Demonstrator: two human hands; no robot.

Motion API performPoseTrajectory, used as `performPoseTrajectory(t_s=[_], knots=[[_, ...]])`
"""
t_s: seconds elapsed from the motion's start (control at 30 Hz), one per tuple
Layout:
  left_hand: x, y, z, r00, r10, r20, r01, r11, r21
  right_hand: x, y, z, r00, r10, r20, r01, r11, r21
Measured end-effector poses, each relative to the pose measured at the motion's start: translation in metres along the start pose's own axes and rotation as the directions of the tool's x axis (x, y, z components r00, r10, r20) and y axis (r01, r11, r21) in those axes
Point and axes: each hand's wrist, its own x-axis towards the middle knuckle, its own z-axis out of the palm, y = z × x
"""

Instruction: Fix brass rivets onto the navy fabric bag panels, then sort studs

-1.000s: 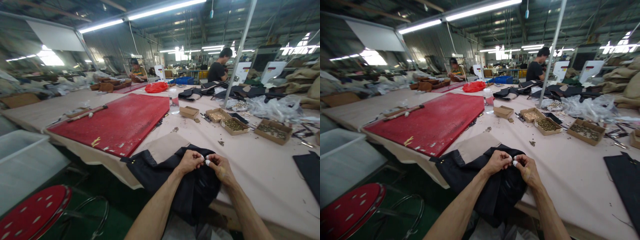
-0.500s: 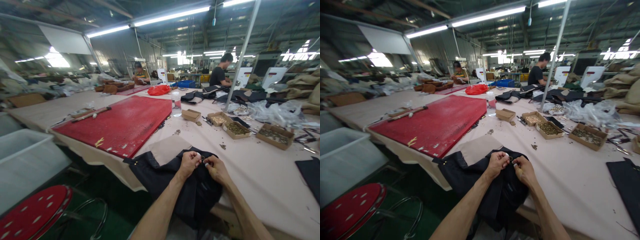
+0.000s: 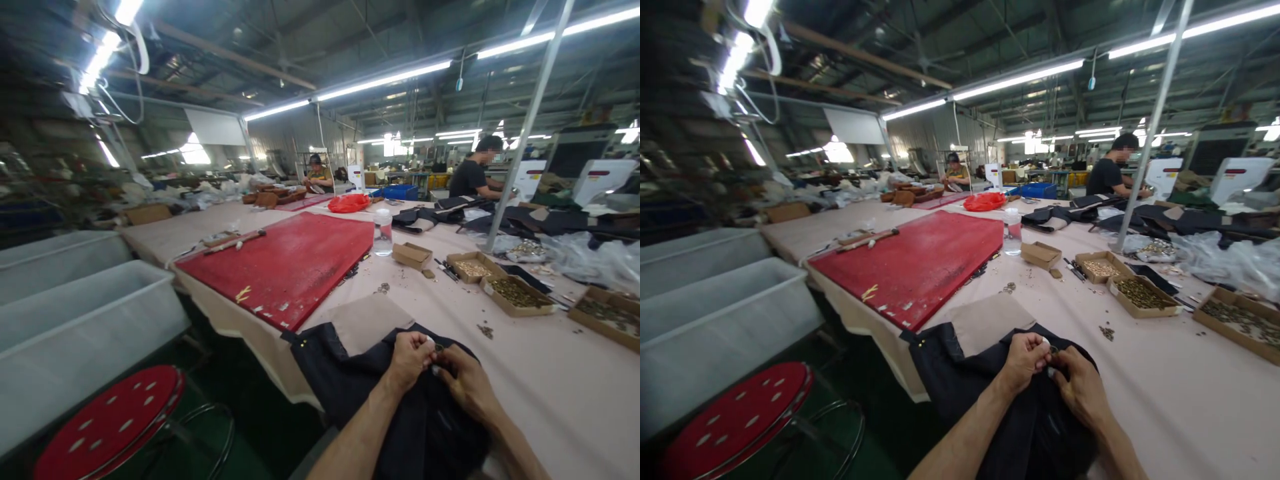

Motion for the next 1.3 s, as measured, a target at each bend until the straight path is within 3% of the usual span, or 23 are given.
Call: performPoseTrajectory(t_s=[0.3, 0.5, 0.6, 0.73, 0.9, 1.03, 1.17, 1.3], knots=[[0.011, 0.003, 0.006, 0.998, -0.009, 0.068, 0.014, 0.997, -0.075, 0.008, 0.0, -0.005, 1.0, 0.022, 0.007, -0.021, 0.993, -0.115], [0.009, 0.008, 0.005, 0.995, -0.036, 0.094, 0.045, 0.995, -0.094, 0.0, -0.004, 0.0, 0.992, 0.023, -0.124, -0.035, 0.995, -0.089], [0.008, 0.011, 0.006, 0.995, -0.029, 0.096, 0.038, 0.995, -0.095, -0.001, -0.001, 0.001, 0.98, 0.084, -0.181, -0.093, 0.995, -0.039], [0.006, 0.013, 0.007, 0.994, -0.021, 0.104, 0.031, 0.996, -0.089, 0.0, -0.005, -0.003, 0.985, 0.112, -0.128, -0.12, 0.991, -0.056], [0.007, 0.011, 0.006, 0.993, -0.031, 0.118, 0.042, 0.995, -0.094, 0.001, -0.021, -0.008, 0.997, 0.027, -0.078, -0.043, 0.976, -0.214], [0.006, 0.012, 0.005, 0.992, -0.028, 0.121, 0.041, 0.994, -0.102, 0.002, -0.023, -0.005, 0.992, 0.062, -0.109, -0.089, 0.96, -0.266], [0.004, 0.014, 0.005, 0.99, -0.05, 0.129, 0.063, 0.993, -0.099, 0.001, -0.011, -0.004, 0.977, 0.147, -0.156, -0.157, 0.986, -0.052], [0.005, 0.013, 0.006, 0.987, -0.051, 0.154, 0.064, 0.995, -0.081, -0.001, 0.0, -0.01, 0.975, 0.22, -0.015, -0.205, 0.93, 0.306]])
